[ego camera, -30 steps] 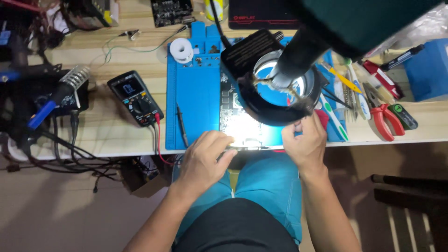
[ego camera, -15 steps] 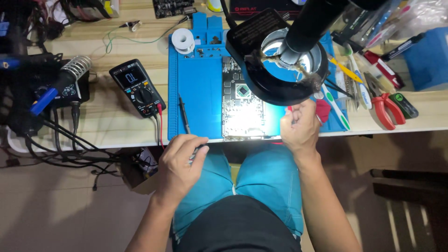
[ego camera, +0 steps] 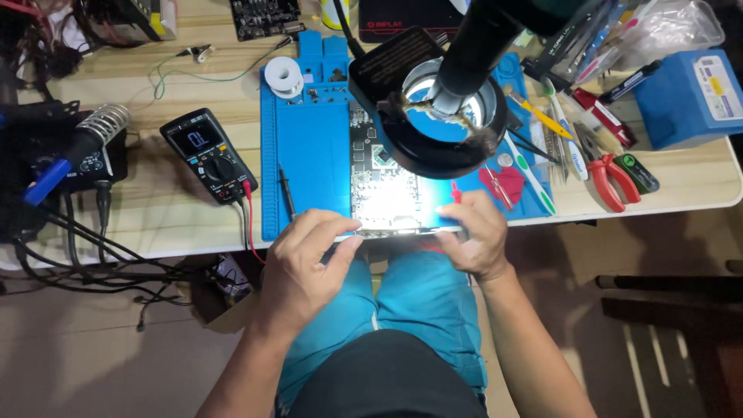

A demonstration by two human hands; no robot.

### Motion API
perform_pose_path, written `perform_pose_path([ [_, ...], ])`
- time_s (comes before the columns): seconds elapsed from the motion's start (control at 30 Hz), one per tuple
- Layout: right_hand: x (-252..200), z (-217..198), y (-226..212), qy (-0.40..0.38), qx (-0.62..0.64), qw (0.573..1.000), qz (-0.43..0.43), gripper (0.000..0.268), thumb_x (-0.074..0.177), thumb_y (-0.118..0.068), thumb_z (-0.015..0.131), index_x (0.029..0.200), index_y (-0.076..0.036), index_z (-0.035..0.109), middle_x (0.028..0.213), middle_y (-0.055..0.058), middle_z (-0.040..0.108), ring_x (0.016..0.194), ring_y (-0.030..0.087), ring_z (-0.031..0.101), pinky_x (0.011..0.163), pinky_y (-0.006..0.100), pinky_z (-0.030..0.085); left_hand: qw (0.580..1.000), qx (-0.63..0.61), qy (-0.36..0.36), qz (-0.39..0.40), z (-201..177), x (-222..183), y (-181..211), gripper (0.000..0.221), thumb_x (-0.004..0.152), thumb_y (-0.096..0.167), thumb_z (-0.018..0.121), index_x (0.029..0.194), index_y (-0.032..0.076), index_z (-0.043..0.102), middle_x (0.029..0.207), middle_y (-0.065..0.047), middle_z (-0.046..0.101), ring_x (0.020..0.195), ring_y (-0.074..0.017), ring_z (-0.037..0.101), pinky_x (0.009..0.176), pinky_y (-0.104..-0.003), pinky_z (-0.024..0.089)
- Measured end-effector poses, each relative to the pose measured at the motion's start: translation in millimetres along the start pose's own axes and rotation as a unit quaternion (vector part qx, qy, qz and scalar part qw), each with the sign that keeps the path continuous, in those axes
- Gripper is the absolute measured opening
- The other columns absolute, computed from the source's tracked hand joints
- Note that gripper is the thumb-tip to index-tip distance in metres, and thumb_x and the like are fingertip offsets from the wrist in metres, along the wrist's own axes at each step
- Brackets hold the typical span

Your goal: Inspecting and testing a computer motherboard using a digital microscope and a multimeter.

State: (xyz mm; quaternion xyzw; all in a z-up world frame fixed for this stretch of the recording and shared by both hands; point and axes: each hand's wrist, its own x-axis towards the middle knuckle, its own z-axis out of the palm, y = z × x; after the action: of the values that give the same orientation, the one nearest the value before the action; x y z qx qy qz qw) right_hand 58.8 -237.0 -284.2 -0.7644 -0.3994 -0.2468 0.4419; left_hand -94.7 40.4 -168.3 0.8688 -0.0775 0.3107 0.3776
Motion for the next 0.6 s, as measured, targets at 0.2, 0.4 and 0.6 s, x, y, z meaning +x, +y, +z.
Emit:
perform_pose_path([
  [0.2,-0.2,3.6,-8.5,0.013,-0.025,0.999,-0.027,0.014,0.092,-0.034,0.084,0.095,-0.021,0.087,0.09,0.006,0.066,0.069,0.028,0.062,0.073,0.04,0.056,0.999,0.023,0.003,0.027,3.1,7.2,3.0,0.008,0.1,0.021,0.082,0.108,0.019,0.084,0.094,0.002,0.076,0.088,-0.0214,0.08,0.083,-0.034,0.064],
  [0.4,35.1,-12.2,-59.5,-0.057,-0.044,0.997,0.034,0.008,0.079,-0.005,0.082,0.082,-0.01,0.077,0.085,0.001,0.061,0.075,0.019,0.052,0.075,0.033,0.043,1.0,-0.015,0.025,0.008,-39.6,59.1,73.5,0.021,0.089,0.0,0.082,0.109,0.003,0.077,0.106,-0.009,0.076,0.09,-0.0225,0.074,0.083,-0.035,0.062],
  [0.6,39.2,-16.5,-59.1,-0.079,-0.016,0.995,0.054,0.004,0.08,-0.009,0.082,0.082,-0.013,0.08,0.084,-0.001,0.061,0.073,0.017,0.052,0.075,0.032,0.042,0.997,-0.007,0.056,0.049,-41.3,116.4,87.4,0.045,0.083,0.004,0.087,0.125,-0.001,0.07,0.126,-0.015,0.074,0.115,-0.0312,0.073,0.101,-0.041,0.061],
])
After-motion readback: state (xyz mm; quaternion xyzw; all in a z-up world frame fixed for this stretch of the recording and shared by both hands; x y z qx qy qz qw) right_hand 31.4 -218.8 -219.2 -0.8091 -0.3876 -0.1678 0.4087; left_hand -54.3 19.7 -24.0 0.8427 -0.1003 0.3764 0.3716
